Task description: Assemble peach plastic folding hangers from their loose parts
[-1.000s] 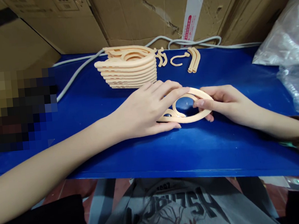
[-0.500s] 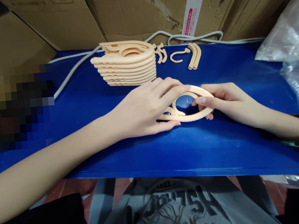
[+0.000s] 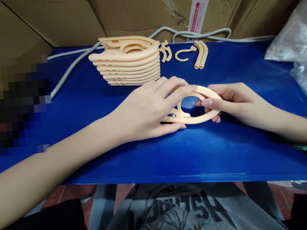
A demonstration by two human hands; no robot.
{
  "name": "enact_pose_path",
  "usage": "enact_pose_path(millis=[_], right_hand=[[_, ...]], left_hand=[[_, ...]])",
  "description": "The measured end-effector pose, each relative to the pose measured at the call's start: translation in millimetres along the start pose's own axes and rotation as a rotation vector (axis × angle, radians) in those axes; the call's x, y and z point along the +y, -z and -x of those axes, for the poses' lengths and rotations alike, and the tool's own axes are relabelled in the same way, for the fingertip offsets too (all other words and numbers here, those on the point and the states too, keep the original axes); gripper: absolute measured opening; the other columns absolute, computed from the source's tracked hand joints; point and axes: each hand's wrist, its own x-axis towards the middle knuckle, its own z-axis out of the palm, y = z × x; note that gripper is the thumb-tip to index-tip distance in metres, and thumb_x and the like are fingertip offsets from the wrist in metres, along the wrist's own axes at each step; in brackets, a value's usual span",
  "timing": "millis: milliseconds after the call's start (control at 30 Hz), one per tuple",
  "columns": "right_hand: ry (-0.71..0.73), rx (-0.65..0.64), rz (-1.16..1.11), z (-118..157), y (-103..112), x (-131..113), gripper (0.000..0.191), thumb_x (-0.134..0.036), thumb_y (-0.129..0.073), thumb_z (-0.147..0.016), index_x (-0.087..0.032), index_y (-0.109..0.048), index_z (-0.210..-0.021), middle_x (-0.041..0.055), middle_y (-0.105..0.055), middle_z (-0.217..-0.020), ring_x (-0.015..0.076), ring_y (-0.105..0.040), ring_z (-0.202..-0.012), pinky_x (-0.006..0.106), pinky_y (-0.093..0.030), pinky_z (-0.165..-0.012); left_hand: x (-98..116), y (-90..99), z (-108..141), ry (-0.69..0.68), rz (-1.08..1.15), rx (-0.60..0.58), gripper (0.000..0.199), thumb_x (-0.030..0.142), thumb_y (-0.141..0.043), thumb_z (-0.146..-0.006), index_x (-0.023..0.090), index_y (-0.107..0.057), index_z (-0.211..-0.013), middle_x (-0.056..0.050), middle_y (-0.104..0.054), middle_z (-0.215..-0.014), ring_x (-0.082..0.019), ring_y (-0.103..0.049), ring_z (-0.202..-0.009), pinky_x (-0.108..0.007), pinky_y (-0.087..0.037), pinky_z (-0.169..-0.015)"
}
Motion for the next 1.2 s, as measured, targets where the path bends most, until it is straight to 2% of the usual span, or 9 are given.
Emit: enact_pose_path(millis=[133, 333, 600, 900, 1200], right_hand=[[0.010, -0.004, -0.009, -0.3, -0.3, -2.3, 0.034, -0.054, -0.073, -0.093, -0.021, -0.069, -0.086, -0.0022, -0.064, -0.067, 0.0102, -0.056, -0.056, 0.025, -0.044, -0.052], [0.004, -0.008, -0.025, -1.1, -1.7, -4.5, 0.041, -0.058, -0.075, -0.091, -0.020, -0.065, -0.078, -0.0028, -0.061, -0.062, 0.0095, -0.054, -0.053, 0.025, -0.042, -0.050], [0.016, 0.008, 0.021, -0.3, -0.5, -2.2, 0.043, -0.063, -0.071, -0.092, -0.020, -0.070, -0.089, -0.0018, -0.064, -0.066, 0.0104, -0.056, -0.054, 0.027, -0.041, -0.050], [0.029, 0.021, 0.020, 0.4, -1.9, -2.2, 0.038, -0.055, -0.070, -0.095, -0.021, -0.066, -0.078, -0.0026, -0.061, -0.063, 0.0099, -0.055, -0.055, 0.024, -0.042, -0.050], [0.006, 0.012, -0.006, -0.3, 0.0, -0.5, 0.039, -0.059, -0.074, -0.091, -0.020, -0.070, -0.088, -0.0016, -0.065, -0.070, 0.0106, -0.058, -0.056, 0.025, -0.045, -0.052]], left_hand=[[1.0, 0.0, 0.4, -0.012, -0.026, 0.020, 0.061, 0.040, -0.066, -0.100, 0.013, -0.046, -0.151, -0.020, -0.062, -0.144, -0.035, -0.065, -0.127, -0.047, -0.056, -0.102], [0.8, -0.7, 1.0, -0.001, -0.020, 0.012, 0.064, 0.042, -0.067, -0.099, 0.014, -0.045, -0.152, -0.020, -0.061, -0.145, -0.035, -0.064, -0.128, -0.047, -0.055, -0.103], [1.5, -1.1, 0.8, 0.000, -0.032, 0.033, 0.060, 0.038, -0.067, -0.098, 0.016, -0.047, -0.151, -0.017, -0.063, -0.145, -0.033, -0.065, -0.128, -0.044, -0.057, -0.102], [-0.4, 0.0, 1.2, -0.018, -0.012, 0.036, 0.060, 0.036, -0.065, -0.098, 0.014, -0.046, -0.150, -0.019, -0.062, -0.143, -0.034, -0.065, -0.125, -0.045, -0.057, -0.101], [1.4, -0.3, 0.3, -0.011, -0.054, 0.011, 0.061, 0.036, -0.064, -0.099, 0.013, -0.045, -0.152, -0.019, -0.062, -0.144, -0.034, -0.064, -0.127, -0.045, -0.057, -0.101]])
